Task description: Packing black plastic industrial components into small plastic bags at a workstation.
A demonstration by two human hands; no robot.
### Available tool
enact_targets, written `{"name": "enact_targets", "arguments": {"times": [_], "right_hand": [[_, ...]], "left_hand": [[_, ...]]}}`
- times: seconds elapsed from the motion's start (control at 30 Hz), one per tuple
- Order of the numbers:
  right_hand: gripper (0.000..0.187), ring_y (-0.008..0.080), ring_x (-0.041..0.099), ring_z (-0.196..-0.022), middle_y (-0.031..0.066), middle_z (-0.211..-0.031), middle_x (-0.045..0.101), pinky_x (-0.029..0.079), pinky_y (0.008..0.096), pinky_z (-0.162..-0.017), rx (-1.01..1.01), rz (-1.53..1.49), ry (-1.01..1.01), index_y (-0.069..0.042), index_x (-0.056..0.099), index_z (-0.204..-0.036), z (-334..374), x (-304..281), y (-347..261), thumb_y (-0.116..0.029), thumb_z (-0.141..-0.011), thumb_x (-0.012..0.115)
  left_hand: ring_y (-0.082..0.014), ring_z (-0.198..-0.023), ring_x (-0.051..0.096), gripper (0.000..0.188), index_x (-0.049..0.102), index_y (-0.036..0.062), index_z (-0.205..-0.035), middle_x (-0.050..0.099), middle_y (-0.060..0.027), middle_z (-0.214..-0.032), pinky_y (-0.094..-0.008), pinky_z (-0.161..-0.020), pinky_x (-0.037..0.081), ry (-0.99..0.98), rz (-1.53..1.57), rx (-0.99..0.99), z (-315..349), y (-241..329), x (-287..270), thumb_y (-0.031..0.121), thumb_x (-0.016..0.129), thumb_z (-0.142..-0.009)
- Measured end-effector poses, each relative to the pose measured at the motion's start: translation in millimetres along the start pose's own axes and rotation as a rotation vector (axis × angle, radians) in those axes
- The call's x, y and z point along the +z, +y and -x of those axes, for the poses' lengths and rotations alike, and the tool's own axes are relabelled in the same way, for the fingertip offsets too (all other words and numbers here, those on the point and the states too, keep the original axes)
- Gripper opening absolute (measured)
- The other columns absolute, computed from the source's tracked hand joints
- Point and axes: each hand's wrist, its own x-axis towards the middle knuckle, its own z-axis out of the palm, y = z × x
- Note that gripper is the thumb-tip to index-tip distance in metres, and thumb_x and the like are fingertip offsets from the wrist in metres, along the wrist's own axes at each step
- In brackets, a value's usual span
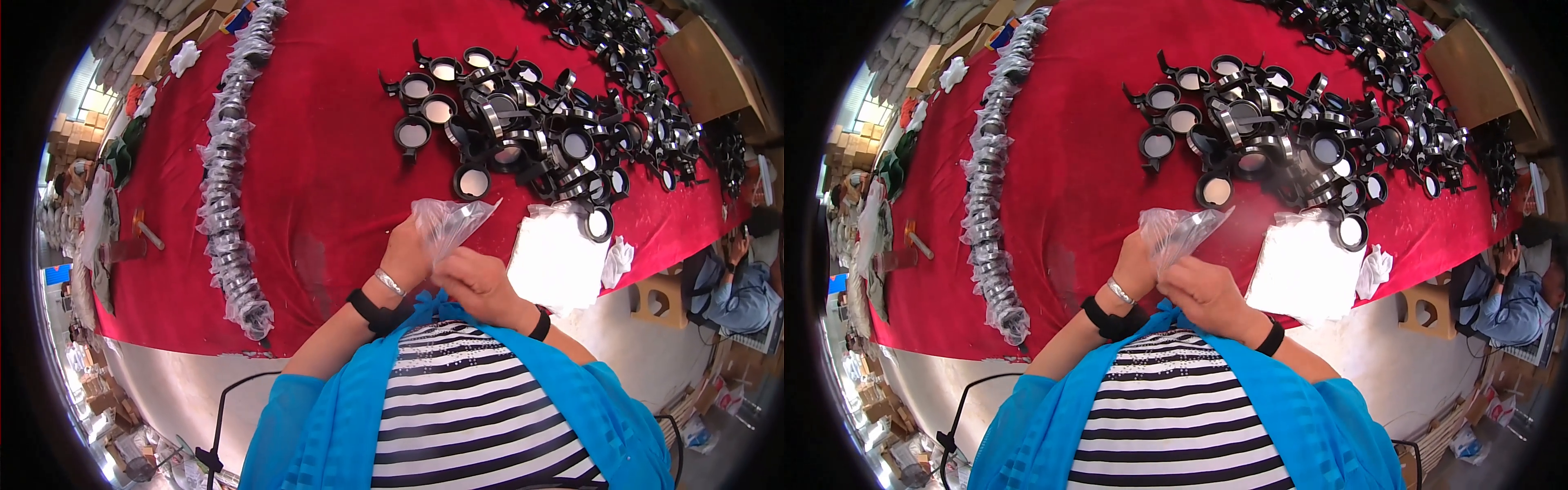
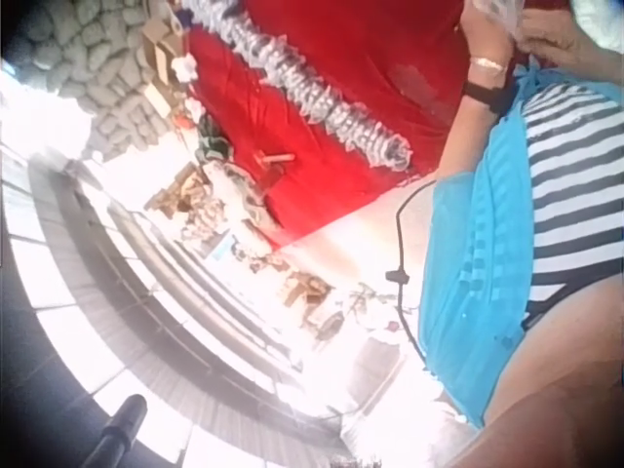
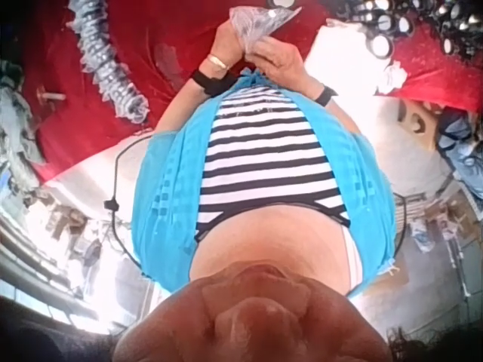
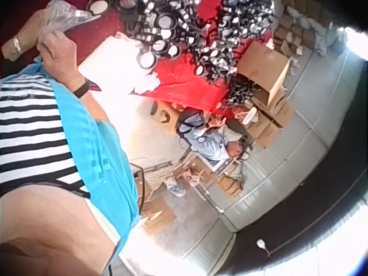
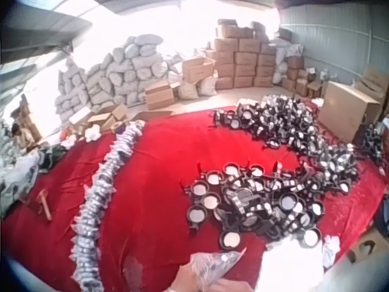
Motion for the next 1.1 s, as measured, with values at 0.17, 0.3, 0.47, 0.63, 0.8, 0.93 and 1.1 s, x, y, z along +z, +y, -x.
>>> {"name": "enact_targets", "arguments": {"times": [0.17,0.3,0.47,0.63,0.8,0.93,1.1], "right_hand": [[0.008,0.027,0.061,-0.074,0.008,-0.076,0.055,0.049,0.0367,-0.061,-0.144,0.096,-0.174,-0.009,0.058,-0.088,2,-5,-1,-0.01,-0.08,0.061],[0.019,0.0228,0.062,-0.07,0.0089,-0.088,0.064,0.052,0.0314,-0.061,-0.137,0.123,0.205,-0.005,0.064,-0.099,1,-17,21,-0.006,-0.08,0.064],[0.043,0.0165,0.061,-0.09,0.0097,-0.102,0.062,0.049,0.0273,-0.076,0.246,-0.075,0.259,-0.004,0.056,-0.119,-12,-44,52,-0.003,-0.077,0.066],[0.024,0.0165,0.061,-0.077,0.0087,-0.083,0.062,0.049,0.0299,-0.068,0.339,-0.102,0.114,-0.001,0.059,-0.101,-9,-24,62,-0.004,-0.078,0.064],[0.019,0.0242,0.061,-0.075,0.0122,-0.085,0.061,0.048,0.0332,-0.067,0.387,0.021,0.184,-0.001,0.059,-0.096,-12,-14,58,-0.004,-0.078,0.063],[0.023,0.034,0.06,-0.08,0.0155,-0.089,0.059,0.048,0.0388,-0.066,0.227,0.267,0.235,-0.003,0.058,-0.096,-18,-13,62,-0.004,-0.074,0.062],[0.026,0.0355,0.058,-0.076,0.0146,-0.084,0.056,0.047,0.0425,-0.063,0.147,0.387,0.188,-0.006,0.058,-0.097,-28,-8,53,-0.005,-0.071,0.064]], "left_hand": [[-0.0257,-0.085,0.065,0.031,0.063,0.0039,-0.109,0.066,-0.0134,-0.097,-0.0323,-0.075,0.051,0.094,0.104,-0.081,-8,-4,0,0.013,0.066,-0.079],[-0.016,-0.081,0.064,0.026,0.066,0.0018,-0.105,0.067,-0.0084,-0.094,-0.0288,-0.072,0.051,0.041,0.325,-0.174,-5,-12,-15,0.011,0.065,-0.082],[-0.008,-0.08,0.058,0.021,0.066,0.0,-0.104,0.064,-0.0015,-0.093,-0.0242,-0.071,0.049,-0.111,0.596,-0.259,5,-16,-12,0.011,0.061,-0.087],[-0.0063,-0.074,0.059,0.021,0.065,-0.0002,-0.104,0.065,-0.0009,-0.085,-0.0207,-0.064,0.048,-0.125,0.654,-0.357,20,-28,-16,0.013,0.059,-0.089],[-0.0094,-0.065,0.062,0.018,0.066,-0.0008,-0.098,0.066,-0.0049,-0.088,-0.0195,-0.052,0.047,0.306,0.574,-0.637,31,-42,-39,0.012,0.055,-0.091],[-0.0112,-0.071,0.063,0.018,0.063,-0.0014,-0.102,0.063,-0.0099,-0.102,-0.0218,-0.056,0.049,0.411,0.215,-0.265,5,15,-45,0.006,0.057,-0.088],[-0.0386,-0.093,0.058,0.032,0.056,-0.0011,-0.105,0.059,-0.0218,-0.105,-0.0427,-0.08,0.048,0.117,0.014,0.109,-10,34,-17,0.009,0.065,-0.076]]}}
